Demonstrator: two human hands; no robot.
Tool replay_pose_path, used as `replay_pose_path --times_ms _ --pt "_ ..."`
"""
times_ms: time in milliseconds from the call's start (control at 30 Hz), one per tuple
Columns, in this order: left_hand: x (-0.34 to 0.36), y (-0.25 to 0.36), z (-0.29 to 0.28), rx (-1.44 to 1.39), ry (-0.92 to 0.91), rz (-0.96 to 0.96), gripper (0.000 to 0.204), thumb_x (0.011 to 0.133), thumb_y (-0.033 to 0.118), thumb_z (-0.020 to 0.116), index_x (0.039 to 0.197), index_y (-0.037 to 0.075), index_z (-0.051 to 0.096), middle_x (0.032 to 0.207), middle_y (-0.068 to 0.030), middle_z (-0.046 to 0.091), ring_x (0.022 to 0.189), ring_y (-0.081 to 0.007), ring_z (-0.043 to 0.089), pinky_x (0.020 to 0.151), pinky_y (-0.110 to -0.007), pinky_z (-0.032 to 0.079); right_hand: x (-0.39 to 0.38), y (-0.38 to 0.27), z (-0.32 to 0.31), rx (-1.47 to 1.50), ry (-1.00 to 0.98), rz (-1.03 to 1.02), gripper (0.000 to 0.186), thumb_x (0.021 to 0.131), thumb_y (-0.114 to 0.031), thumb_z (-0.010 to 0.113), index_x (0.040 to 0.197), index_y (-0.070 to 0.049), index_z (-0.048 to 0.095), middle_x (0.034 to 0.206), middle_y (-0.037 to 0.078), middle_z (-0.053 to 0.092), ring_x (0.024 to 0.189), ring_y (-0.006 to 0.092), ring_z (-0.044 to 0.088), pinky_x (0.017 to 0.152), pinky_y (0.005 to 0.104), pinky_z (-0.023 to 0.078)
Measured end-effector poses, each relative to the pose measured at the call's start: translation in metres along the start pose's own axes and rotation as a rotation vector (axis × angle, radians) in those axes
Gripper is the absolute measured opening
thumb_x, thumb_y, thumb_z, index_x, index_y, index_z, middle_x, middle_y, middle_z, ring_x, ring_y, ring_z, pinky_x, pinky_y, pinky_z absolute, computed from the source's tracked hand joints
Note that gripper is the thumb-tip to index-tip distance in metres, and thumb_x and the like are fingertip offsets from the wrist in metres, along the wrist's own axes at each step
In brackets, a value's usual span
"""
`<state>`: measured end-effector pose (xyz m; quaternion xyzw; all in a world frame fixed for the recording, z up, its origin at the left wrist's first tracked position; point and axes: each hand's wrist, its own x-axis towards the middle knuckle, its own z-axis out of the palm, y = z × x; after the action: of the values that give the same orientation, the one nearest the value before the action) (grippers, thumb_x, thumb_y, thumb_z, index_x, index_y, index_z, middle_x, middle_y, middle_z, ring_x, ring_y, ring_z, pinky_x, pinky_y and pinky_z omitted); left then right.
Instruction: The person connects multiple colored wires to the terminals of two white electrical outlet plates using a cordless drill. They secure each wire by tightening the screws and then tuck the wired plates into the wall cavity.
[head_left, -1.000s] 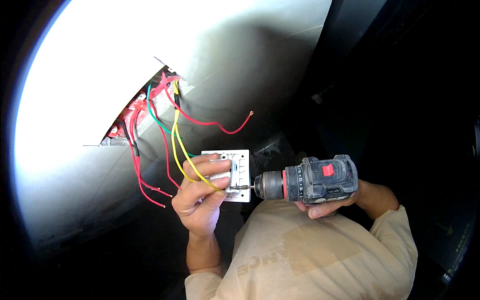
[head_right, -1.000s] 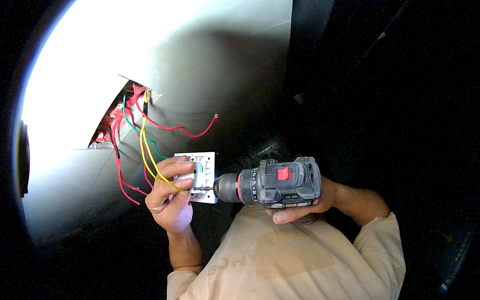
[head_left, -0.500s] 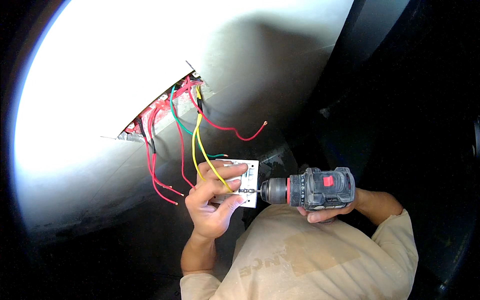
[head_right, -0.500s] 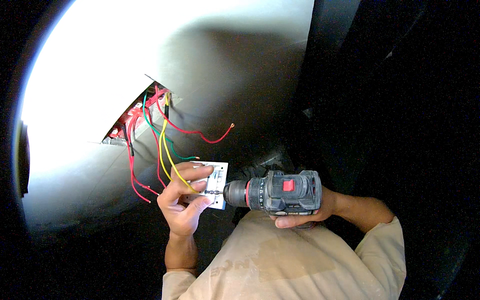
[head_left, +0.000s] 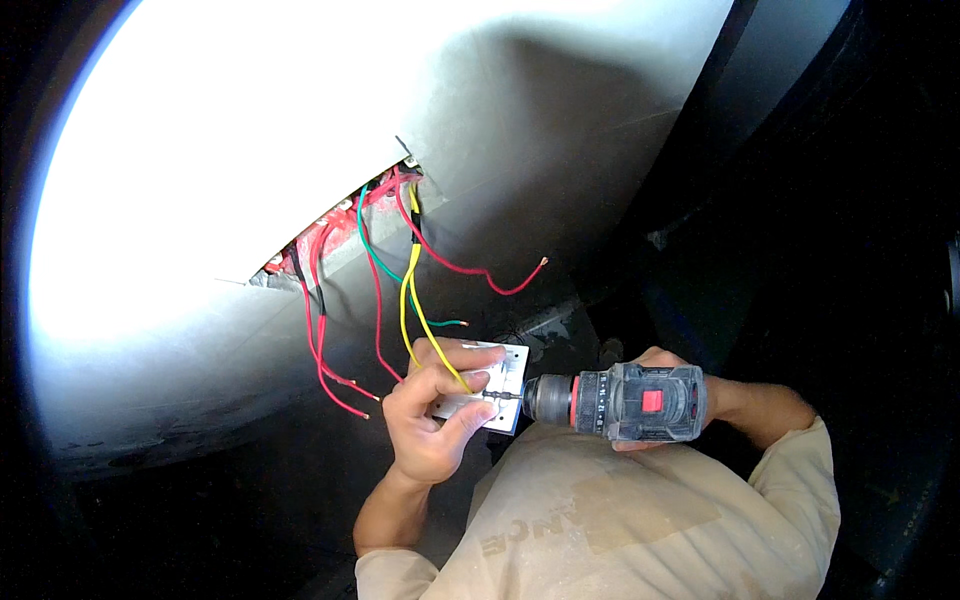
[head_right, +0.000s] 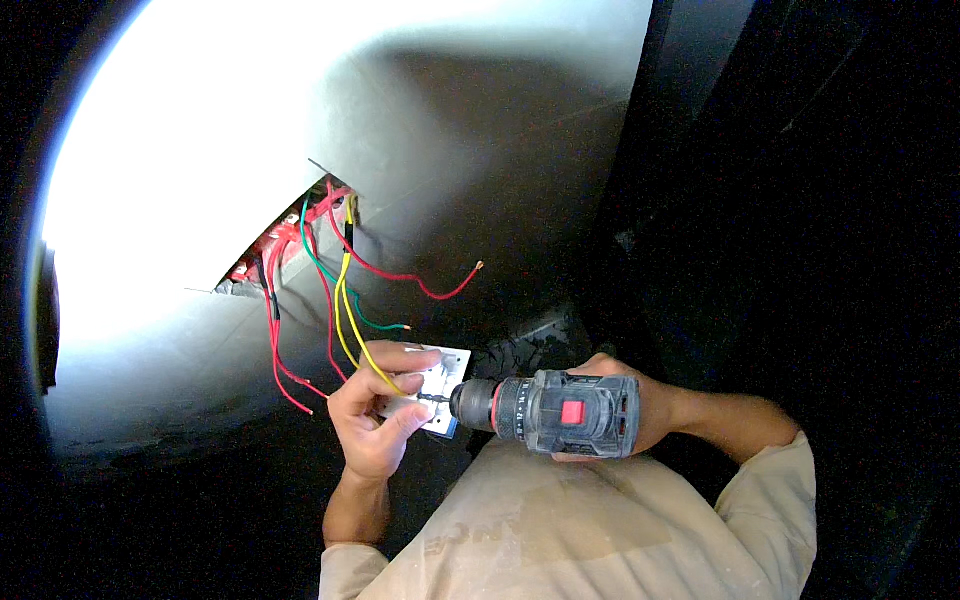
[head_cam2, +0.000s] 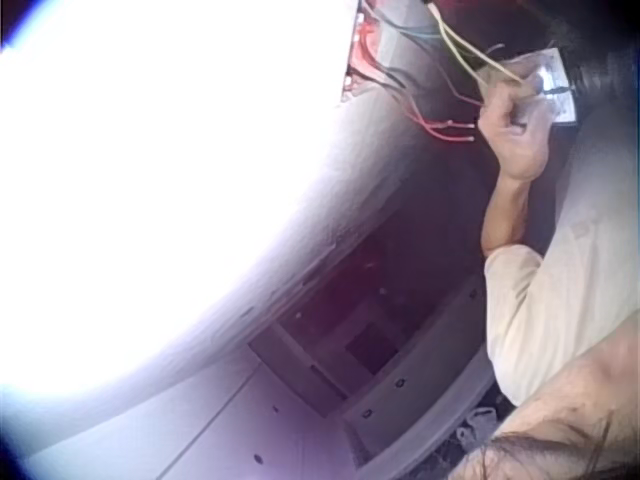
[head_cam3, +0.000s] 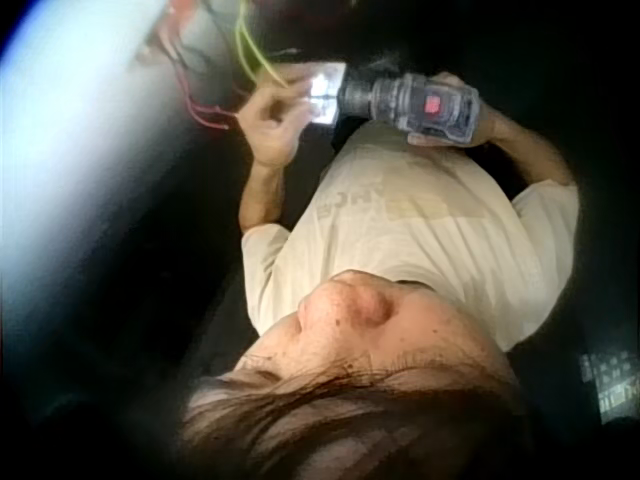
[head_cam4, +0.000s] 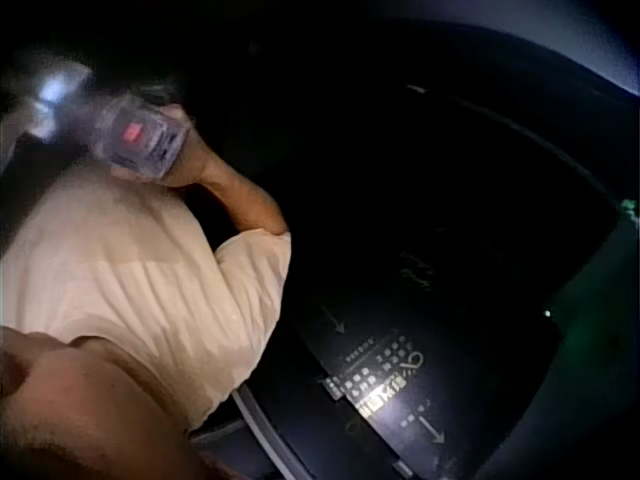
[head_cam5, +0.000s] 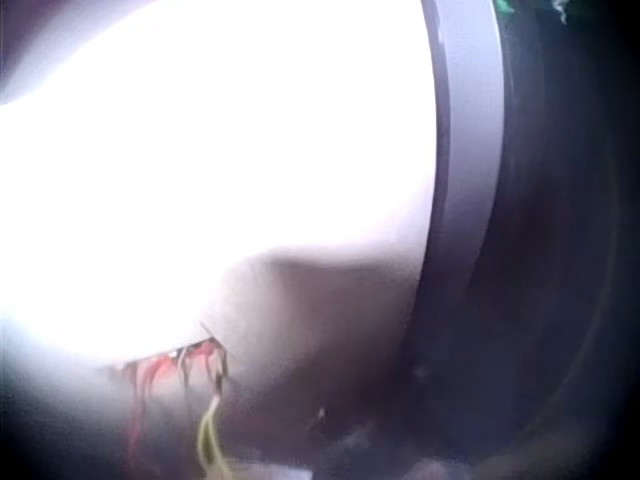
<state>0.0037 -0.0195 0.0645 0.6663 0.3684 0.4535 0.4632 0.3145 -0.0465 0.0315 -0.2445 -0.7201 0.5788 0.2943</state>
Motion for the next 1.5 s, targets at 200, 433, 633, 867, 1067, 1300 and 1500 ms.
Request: replay_pose_path --times_ms 200,433,633,867,1067,1300,1500 --pt "0.000 -0.003 -0.005 0.086 -0.019 0.054 0.024 0.076 0.009 0.084 0.090 0.001 0.067 0.115 -0.0195 0.074 0.112 -0.0299 0.062 0.099 -0.044 0.047 0.009 0.001 -0.004 0.149 -0.035 0.024 0.027 0.083 -0.021 0.087 0.097 -0.005 0.070 0.089 0.007 0.073 0.078 0.0220 0.070 0.076 0.0355 0.057" --pt "0.002 0.009 0.006 0.094 0.036 0.070 0.021 0.073 -0.002 0.080 0.089 0.003 0.067 0.117 -0.0167 0.075 0.113 -0.0308 0.060 0.101 -0.045 0.044 0.009 -0.009 -0.024 0.168 -0.088 0.029 0.025 0.084 -0.019 0.086 0.099 -0.006 0.070 0.089 0.007 0.074 0.079 0.0198 0.070 0.075 0.0343 0.057" --pt "0.002 0.011 0.008 0.192 0.021 0.043 0.020 0.072 -0.004 0.077 0.088 0.001 0.067 0.116 -0.0166 0.075 0.113 -0.0304 0.061 0.103 -0.046 0.044 0.007 -0.005 -0.031 0.045 -0.178 0.042 0.029 0.087 -0.022 0.084 0.108 -0.008 0.070 0.095 0.005 0.074 0.084 0.0187 0.071 0.080 0.0337 0.057" --pt "-0.018 0.005 0.026 -0.030 0.312 0.046 0.013 0.078 -0.001 0.073 0.090 0.001 0.068 0.105 -0.0135 0.074 0.103 -0.0225 0.065 0.096 -0.044 0.051 0.014 -0.002 -0.013 0.333 -0.087 0.101 0.044 0.082 -0.029 0.089 0.115 -0.007 0.069 0.109 0.005 0.073 0.101 0.0199 0.068 0.093 0.0370 0.055" --pt "-0.005 0.062 0.028 0.304 0.337 -0.077 0.015 0.085 -0.005 0.068 0.099 -0.010 0.069 0.113 -0.0224 0.072 0.098 -0.0303 0.069 0.086 -0.038 0.055 -0.026 -0.019 -0.004 0.247 0.051 0.033 0.045 0.087 -0.024 0.084 0.126 -0.009 0.066 0.120 0.009 0.070 0.109 0.0214 0.065 0.097 0.0389 0.052" --pt "-0.024 0.012 -0.025 0.129 0.092 -0.100 0.008 0.091 0.004 0.072 0.090 -0.002 0.068 0.103 -0.0149 0.072 0.088 -0.0230 0.066 0.075 -0.036 0.054 -0.115 -0.032 0.095 0.611 0.720 -0.114 0.047 0.093 -0.015 0.076 0.137 -0.008 0.059 0.115 0.008 0.067 0.080 0.0144 0.064 0.069 0.0305 0.059" --pt "-0.010 0.028 0.047 0.289 0.258 -0.026 0.018 0.093 0.012 0.073 0.087 -0.005 0.068 0.084 -0.0052 0.066 0.079 -0.0156 0.058 0.071 -0.034 0.051 -0.181 -0.024 0.112 0.533 0.910 0.043 0.054 0.091 -0.009 0.076 0.141 -0.007 0.056 0.116 0.008 0.070 0.084 0.0124 0.067 0.066 0.0272 0.059"
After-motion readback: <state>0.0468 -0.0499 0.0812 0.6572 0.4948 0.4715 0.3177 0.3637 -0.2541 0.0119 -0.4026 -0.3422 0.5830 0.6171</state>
